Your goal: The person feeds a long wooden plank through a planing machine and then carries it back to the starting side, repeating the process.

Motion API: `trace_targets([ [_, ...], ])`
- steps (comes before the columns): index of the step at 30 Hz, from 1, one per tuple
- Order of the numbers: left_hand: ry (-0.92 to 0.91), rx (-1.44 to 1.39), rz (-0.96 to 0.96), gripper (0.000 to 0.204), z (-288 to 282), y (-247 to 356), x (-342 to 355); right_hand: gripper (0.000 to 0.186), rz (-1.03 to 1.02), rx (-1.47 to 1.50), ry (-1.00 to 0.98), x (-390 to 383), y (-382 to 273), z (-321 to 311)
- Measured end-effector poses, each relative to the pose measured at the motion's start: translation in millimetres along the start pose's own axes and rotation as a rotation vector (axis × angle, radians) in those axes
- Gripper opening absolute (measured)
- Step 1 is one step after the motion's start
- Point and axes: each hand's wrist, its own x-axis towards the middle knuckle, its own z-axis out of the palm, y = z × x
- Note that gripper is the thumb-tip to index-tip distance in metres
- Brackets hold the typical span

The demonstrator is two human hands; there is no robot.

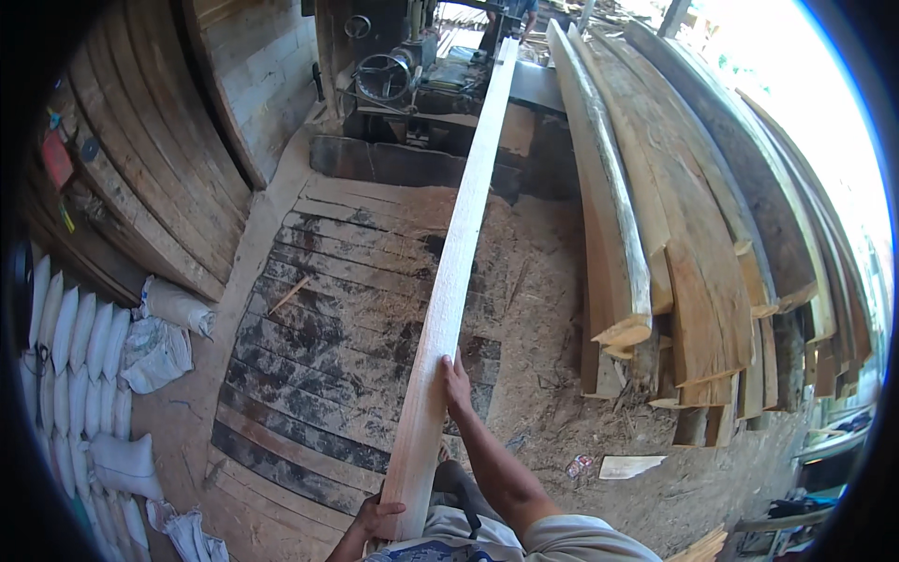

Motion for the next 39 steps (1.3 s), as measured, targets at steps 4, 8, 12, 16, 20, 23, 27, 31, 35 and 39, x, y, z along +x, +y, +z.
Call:
trace_targets([
  [4,-0.030,-0.022,0.032,0.063,32,113,55,0.058,-0.063,-0.010,0.034,95,-52,-6],
  [8,-0.074,0.031,0.121,0.063,46,187,158,0.064,-0.087,-0.034,0.033,185,-84,-18],
  [12,-0.023,-0.056,0.124,0.059,70,275,248,0.065,0.087,0.007,-0.028,249,-143,-21],
  [16,-0.083,-0.188,0.052,0.062,124,430,306,0.064,-0.004,-0.095,-0.022,315,-143,-60],
  [20,-0.102,-0.146,0.022,0.064,142,526,399,0.065,0.246,-0.102,-0.175,343,-197,-79],
  [23,-0.137,-0.087,0.091,0.064,163,609,465,0.064,0.032,-0.092,-0.137,374,-189,-96],
  [27,-0.215,-0.123,0.074,0.061,191,738,535,0.055,-0.122,-0.403,-0.070,455,-246,-92],
  [31,-0.237,-0.070,0.173,0.057,229,852,613,0.029,-0.327,-0.333,0.337,592,-271,-77],
  [35,-0.315,-0.138,0.188,0.066,262,958,692,0.028,-0.239,0.030,0.419,723,-306,-83],
  [39,-0.051,-0.259,0.364,0.069,259,1029,748,0.028,-0.309,-0.005,0.408,840,-362,-80],
])
